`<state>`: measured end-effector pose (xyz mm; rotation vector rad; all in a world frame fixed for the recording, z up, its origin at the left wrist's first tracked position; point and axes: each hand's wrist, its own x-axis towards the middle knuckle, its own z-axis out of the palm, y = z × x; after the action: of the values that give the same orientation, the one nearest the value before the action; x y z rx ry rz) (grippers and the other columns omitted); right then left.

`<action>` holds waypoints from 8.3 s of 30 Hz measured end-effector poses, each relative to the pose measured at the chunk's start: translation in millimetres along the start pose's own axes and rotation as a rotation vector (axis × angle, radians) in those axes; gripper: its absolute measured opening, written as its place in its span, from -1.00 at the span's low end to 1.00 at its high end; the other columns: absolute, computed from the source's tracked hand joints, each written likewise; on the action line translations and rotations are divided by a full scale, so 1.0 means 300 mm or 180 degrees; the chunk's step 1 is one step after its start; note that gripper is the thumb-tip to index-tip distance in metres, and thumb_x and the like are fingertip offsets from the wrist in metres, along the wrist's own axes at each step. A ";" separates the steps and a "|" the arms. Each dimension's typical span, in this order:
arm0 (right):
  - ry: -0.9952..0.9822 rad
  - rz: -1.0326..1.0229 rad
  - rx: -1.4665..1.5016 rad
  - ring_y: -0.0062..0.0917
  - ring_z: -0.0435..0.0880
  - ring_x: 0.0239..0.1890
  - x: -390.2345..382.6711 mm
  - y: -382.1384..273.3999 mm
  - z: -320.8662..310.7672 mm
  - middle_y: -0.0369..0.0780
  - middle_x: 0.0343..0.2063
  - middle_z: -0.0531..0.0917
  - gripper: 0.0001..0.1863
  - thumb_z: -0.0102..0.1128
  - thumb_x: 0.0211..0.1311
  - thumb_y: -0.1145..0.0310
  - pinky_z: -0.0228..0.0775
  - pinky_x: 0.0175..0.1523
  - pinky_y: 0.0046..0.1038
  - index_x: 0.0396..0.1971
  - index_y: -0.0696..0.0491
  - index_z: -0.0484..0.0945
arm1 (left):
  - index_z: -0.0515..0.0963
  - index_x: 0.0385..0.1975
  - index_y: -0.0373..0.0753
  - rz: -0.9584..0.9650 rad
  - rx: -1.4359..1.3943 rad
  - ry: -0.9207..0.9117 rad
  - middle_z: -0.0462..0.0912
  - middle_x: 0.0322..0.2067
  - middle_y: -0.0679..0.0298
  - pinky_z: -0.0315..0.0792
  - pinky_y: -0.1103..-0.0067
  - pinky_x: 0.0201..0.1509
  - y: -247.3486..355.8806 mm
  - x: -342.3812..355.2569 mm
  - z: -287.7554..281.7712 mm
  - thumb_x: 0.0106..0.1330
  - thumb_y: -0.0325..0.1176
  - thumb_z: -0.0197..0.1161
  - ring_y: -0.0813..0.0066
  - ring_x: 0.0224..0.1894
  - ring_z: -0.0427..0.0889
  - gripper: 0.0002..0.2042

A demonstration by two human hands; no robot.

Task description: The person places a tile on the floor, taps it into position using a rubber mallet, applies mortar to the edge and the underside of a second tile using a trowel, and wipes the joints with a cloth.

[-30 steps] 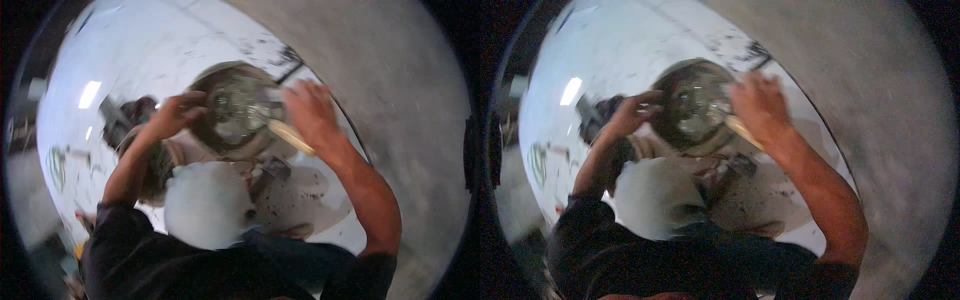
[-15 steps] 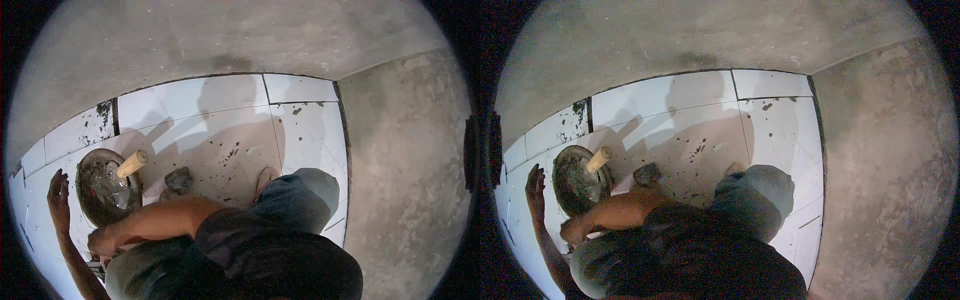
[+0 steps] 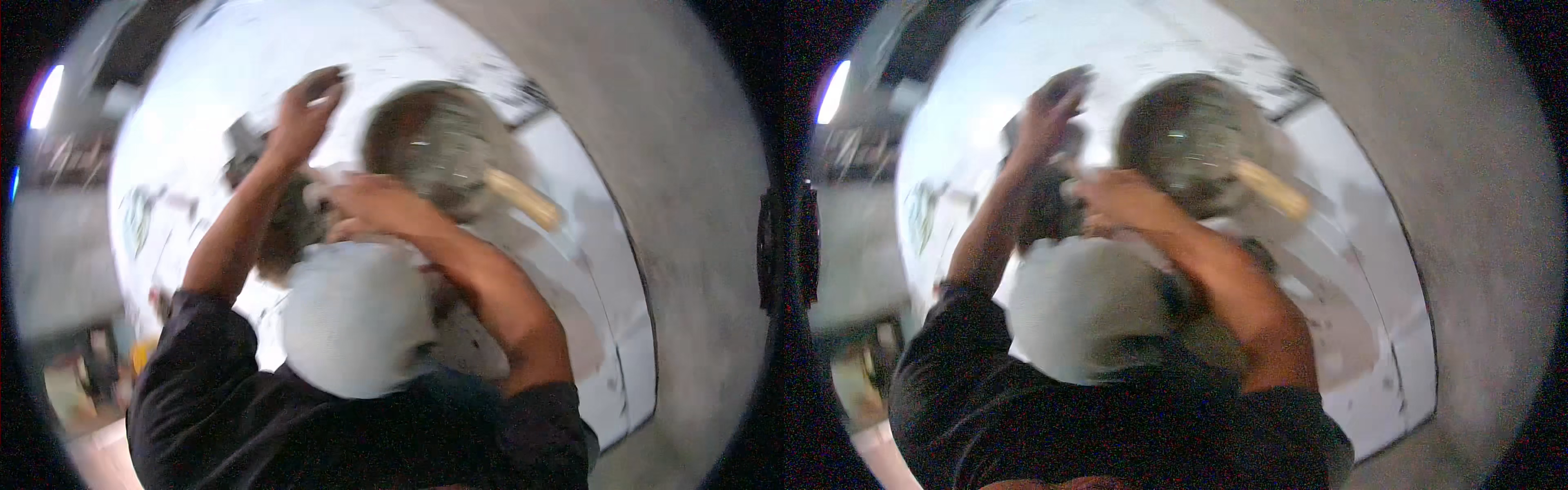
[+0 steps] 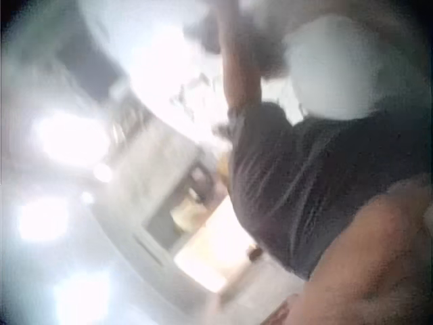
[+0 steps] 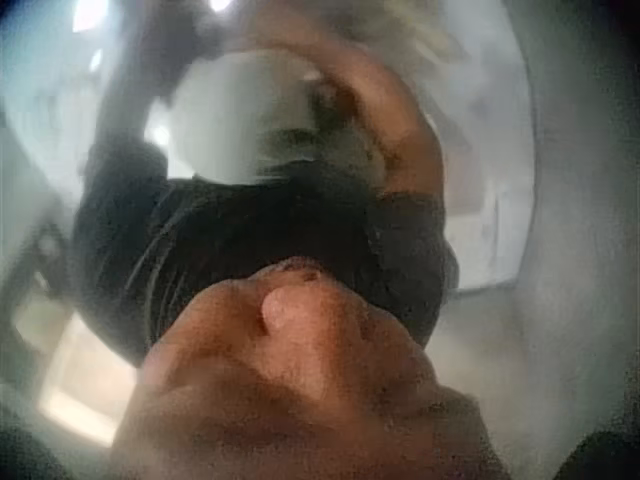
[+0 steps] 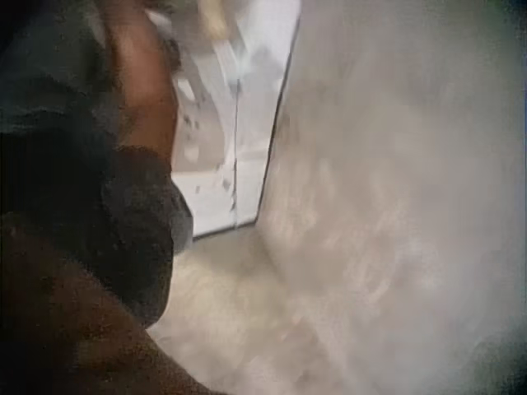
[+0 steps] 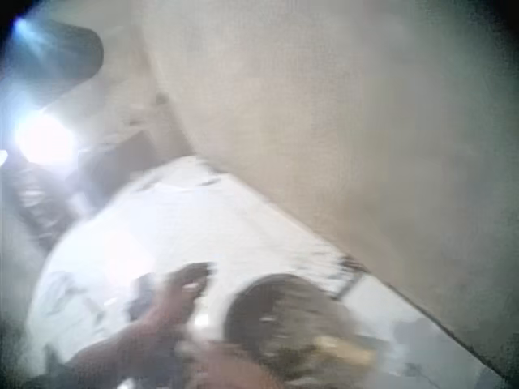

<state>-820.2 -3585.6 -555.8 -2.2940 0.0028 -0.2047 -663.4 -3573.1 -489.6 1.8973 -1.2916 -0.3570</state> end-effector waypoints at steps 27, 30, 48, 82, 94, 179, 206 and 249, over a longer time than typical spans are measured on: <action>-0.1043 0.0612 -0.0338 -0.20 0.54 -0.09 0.048 -0.015 -0.158 -0.06 -0.18 0.52 -0.69 -0.02 0.14 0.40 0.46 -0.09 -0.27 -0.09 0.03 0.46 | 0.35 0.11 -0.27 -0.1014 -0.0716 0.0000 0.49 0.04 0.20 0.38 0.46 0.06 -0.008 0.018 -0.179 0.31 -0.14 0.02 0.39 0.05 0.48 -0.55; 0.0386 -0.0103 -0.0592 -0.17 0.58 -0.20 -0.111 0.038 -0.253 -0.05 -0.35 0.59 -0.66 0.12 0.02 0.41 0.45 -0.15 -0.25 -0.14 0.12 0.45 | 0.33 0.14 -0.29 -0.0115 -0.0482 -0.0299 0.45 0.08 0.19 0.38 0.51 0.06 0.021 0.107 -0.168 0.31 -0.18 0.00 0.40 0.11 0.44 -0.55; 0.3131 0.6471 0.0417 -0.11 0.53 -0.11 -2.525 -0.557 0.509 0.03 -0.26 0.55 -0.52 0.06 0.19 0.01 0.33 -0.02 -0.20 -0.16 0.15 0.36 | 0.44 -0.06 -0.31 0.2339 0.0290 -0.5091 0.54 -0.11 0.05 0.52 0.52 -0.25 0.899 -0.633 1.326 0.23 -0.46 0.13 0.38 -0.17 0.62 -0.73; 0.1014 0.5010 -0.1981 -0.17 0.38 -0.03 -2.887 -0.122 0.283 -0.05 -0.16 0.45 -0.66 0.15 0.01 0.49 0.15 0.15 -0.15 -0.13 0.08 0.50 | 0.33 0.01 -0.31 0.2623 0.0253 -0.4047 0.35 -0.09 -0.03 0.34 0.33 0.11 0.789 -1.164 1.911 0.04 -0.44 0.24 0.00 -0.01 0.39 -0.53; 0.3132 0.4426 -0.1311 -0.24 0.41 -0.14 -2.295 -0.060 0.340 -0.11 -0.29 0.48 -0.68 0.04 0.10 0.39 0.23 -0.05 -0.13 -0.10 -0.06 0.49 | 0.36 -0.01 -0.27 0.3045 -0.0290 -0.3718 0.43 -0.08 -0.03 0.37 0.31 0.09 0.826 -0.984 1.796 0.07 -0.47 0.26 0.03 0.03 0.41 -0.57; 0.2041 0.3336 -0.0053 -0.49 0.50 -0.22 -0.640 0.174 -0.522 -0.06 -0.11 0.54 -0.49 0.05 0.27 0.20 0.38 -0.20 -0.49 0.11 0.21 0.30 | -0.28 0.34 0.08 -0.2240 0.2519 0.1608 -0.44 0.29 -0.26 0.43 0.33 0.07 -0.986 -0.579 -0.750 -0.10 -0.60 0.33 -0.19 0.29 0.04 0.06; 0.2082 0.3151 -0.0326 -0.30 0.58 -0.07 -0.486 0.021 -0.611 0.02 -0.10 0.56 -0.47 0.14 0.20 0.23 0.39 0.01 -0.33 0.09 0.22 0.34 | 0.52 -0.17 -0.41 -0.1899 0.0707 0.1953 0.61 -0.26 0.02 0.46 0.38 -0.09 -0.778 0.357 -0.932 0.12 -0.11 0.19 0.13 -0.20 0.61 -0.55; 0.6883 0.0161 0.2639 -0.57 0.51 -0.13 -1.581 -0.622 -0.147 -0.28 -0.17 0.53 -0.52 -0.04 0.28 -0.01 0.34 0.08 -0.50 -0.03 0.08 0.39 | 0.30 0.06 -0.34 0.2784 -0.1998 -0.4219 0.46 -0.04 0.06 0.29 0.36 0.14 1.241 -0.871 1.025 0.29 -0.04 -0.03 0.14 0.03 0.44 -0.49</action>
<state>-1306.6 -3461.2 -458.2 -0.3981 0.8365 -1.9742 -1211.1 -3543.8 -462.6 0.2833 -2.2571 -1.4306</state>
